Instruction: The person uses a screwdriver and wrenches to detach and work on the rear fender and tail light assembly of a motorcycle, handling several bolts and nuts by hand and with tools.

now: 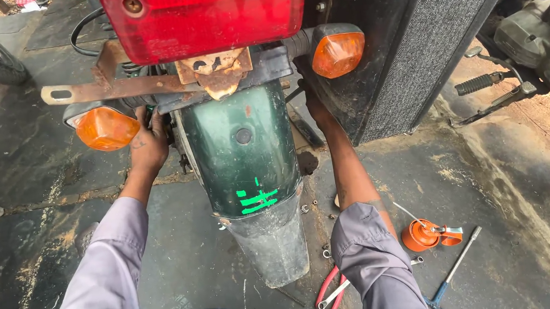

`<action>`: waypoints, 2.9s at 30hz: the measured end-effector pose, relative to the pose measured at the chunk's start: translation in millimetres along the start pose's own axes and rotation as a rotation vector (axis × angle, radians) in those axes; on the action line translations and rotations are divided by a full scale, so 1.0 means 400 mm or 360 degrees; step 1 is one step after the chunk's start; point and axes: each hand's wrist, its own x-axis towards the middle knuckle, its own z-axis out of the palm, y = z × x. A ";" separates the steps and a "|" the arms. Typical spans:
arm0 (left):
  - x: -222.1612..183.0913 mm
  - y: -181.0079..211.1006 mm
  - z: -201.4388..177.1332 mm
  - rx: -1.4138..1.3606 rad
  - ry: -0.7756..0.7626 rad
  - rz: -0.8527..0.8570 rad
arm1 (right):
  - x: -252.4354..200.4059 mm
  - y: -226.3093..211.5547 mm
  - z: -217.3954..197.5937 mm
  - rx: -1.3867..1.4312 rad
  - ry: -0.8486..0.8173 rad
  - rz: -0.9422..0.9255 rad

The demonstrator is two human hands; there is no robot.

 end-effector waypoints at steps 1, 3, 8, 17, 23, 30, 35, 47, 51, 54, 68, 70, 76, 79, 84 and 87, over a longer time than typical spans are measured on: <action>-0.002 0.003 -0.001 -0.0011 -0.0020 -0.0014 | -0.004 -0.014 0.003 -0.0042 0.0038 0.0180; -0.007 0.008 -0.012 -0.0026 -0.0049 -0.0043 | -0.029 -0.044 0.013 -0.0117 0.0100 0.0535; -0.005 0.031 -0.025 -0.0117 -0.0096 -0.0057 | -0.156 -0.158 -0.035 -0.0719 -0.0518 0.0375; -0.011 0.034 -0.041 -0.0231 -0.0090 -0.0011 | -0.247 0.154 -0.344 -0.1228 -0.0225 -0.0589; -0.017 -0.067 0.018 -0.0044 0.0012 0.0026 | -0.373 0.329 -0.479 0.1229 -0.0182 0.1001; -0.004 -0.090 0.040 -0.0331 0.0027 0.0053 | -0.568 0.239 -0.330 0.0011 -0.0787 0.1754; -0.013 -0.069 0.042 -0.0077 0.0090 0.0143 | -0.544 0.128 -0.188 -0.0530 -0.1843 0.2005; -0.008 -0.034 0.009 -0.0159 0.0037 0.0075 | -0.115 -0.029 -0.014 -0.1411 -0.0747 -0.0142; -0.006 -0.013 0.012 -0.0193 0.0034 0.0203 | -0.039 0.123 0.037 -0.1413 -0.0816 -0.0053; -0.013 -0.019 0.013 -0.0143 0.0207 0.0526 | -0.015 0.187 0.031 -0.1466 -0.0852 -0.0004; -0.052 0.050 -0.003 0.0052 0.0005 0.0056 | -0.020 0.241 0.047 -0.1208 -0.0579 -0.0313; -0.051 0.048 0.008 0.0066 -0.0002 0.0036 | -0.018 0.239 0.065 -0.1410 -0.0504 -0.0398; -0.051 0.051 0.017 0.0121 0.0048 0.0105 | -0.031 0.199 0.050 -0.1117 -0.0457 -0.0090; -0.055 0.062 0.011 0.0112 0.0042 0.0052 | -0.010 0.194 0.073 -0.1600 -0.0612 -0.0124; -0.055 0.078 0.012 0.0096 -0.0049 -0.0113 | -0.023 0.197 0.057 -0.1187 -0.0465 -0.0196; -0.055 0.085 0.008 0.0105 0.0079 0.0161 | -0.018 0.188 0.059 -0.1153 -0.0397 -0.0124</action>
